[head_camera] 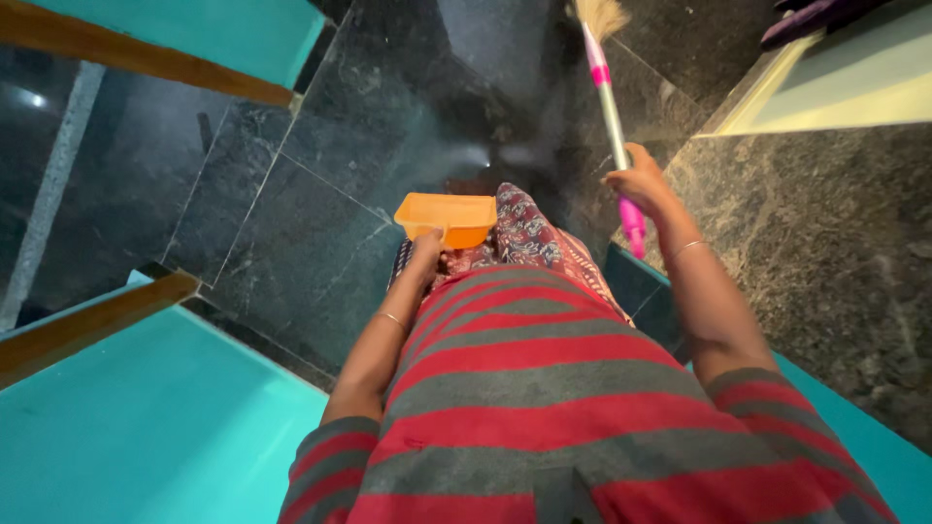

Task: The person sweeps the floor using a broom and a dustpan, moving through several rooms including a bedroom and a storage area.

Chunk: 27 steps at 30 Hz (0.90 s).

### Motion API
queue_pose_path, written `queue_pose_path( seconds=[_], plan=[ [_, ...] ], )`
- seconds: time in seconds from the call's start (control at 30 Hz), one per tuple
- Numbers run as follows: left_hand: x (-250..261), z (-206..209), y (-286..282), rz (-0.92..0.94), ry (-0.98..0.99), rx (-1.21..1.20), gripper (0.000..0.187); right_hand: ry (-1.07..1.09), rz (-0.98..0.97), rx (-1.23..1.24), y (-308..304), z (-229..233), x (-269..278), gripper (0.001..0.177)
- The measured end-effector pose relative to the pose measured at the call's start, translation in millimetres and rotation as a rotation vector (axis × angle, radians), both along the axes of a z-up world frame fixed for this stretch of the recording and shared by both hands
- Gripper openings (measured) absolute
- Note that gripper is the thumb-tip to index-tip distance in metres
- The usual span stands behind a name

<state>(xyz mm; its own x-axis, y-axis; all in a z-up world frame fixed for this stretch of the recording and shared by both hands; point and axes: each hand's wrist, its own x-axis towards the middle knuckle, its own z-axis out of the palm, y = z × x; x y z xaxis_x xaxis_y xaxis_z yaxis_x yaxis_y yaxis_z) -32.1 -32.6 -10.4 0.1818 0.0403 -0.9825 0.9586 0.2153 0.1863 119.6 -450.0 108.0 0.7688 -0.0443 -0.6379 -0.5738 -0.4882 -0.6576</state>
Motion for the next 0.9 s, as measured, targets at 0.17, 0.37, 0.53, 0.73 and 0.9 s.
queue_pose_path(
  seconds=[0.17,0.37,0.53,0.73,0.9],
  plan=[
    [19.0,1.6,0.2,0.246,-0.278,0.036,0.051,0.147,0.023,0.155,80.3,86.5,17.6,0.077],
    [52.8,1.6,28.0,0.256,-0.205,0.156,0.041,0.485,0.143,0.605,162.6,78.3,16.0,0.073],
    [84.7,6.9,69.9,0.199,0.011,0.071,0.035,0.503,0.363,0.532,230.3,-33.3,34.4,0.044],
    [135.2,5.6,125.5,0.155,-0.03,0.015,0.033,0.462,0.329,0.344,254.7,-105.9,104.0,0.039],
    [157.7,4.1,159.6,0.131,-0.068,0.032,0.039,0.357,0.131,0.359,190.2,-82.5,180.0,0.017]
  ],
)
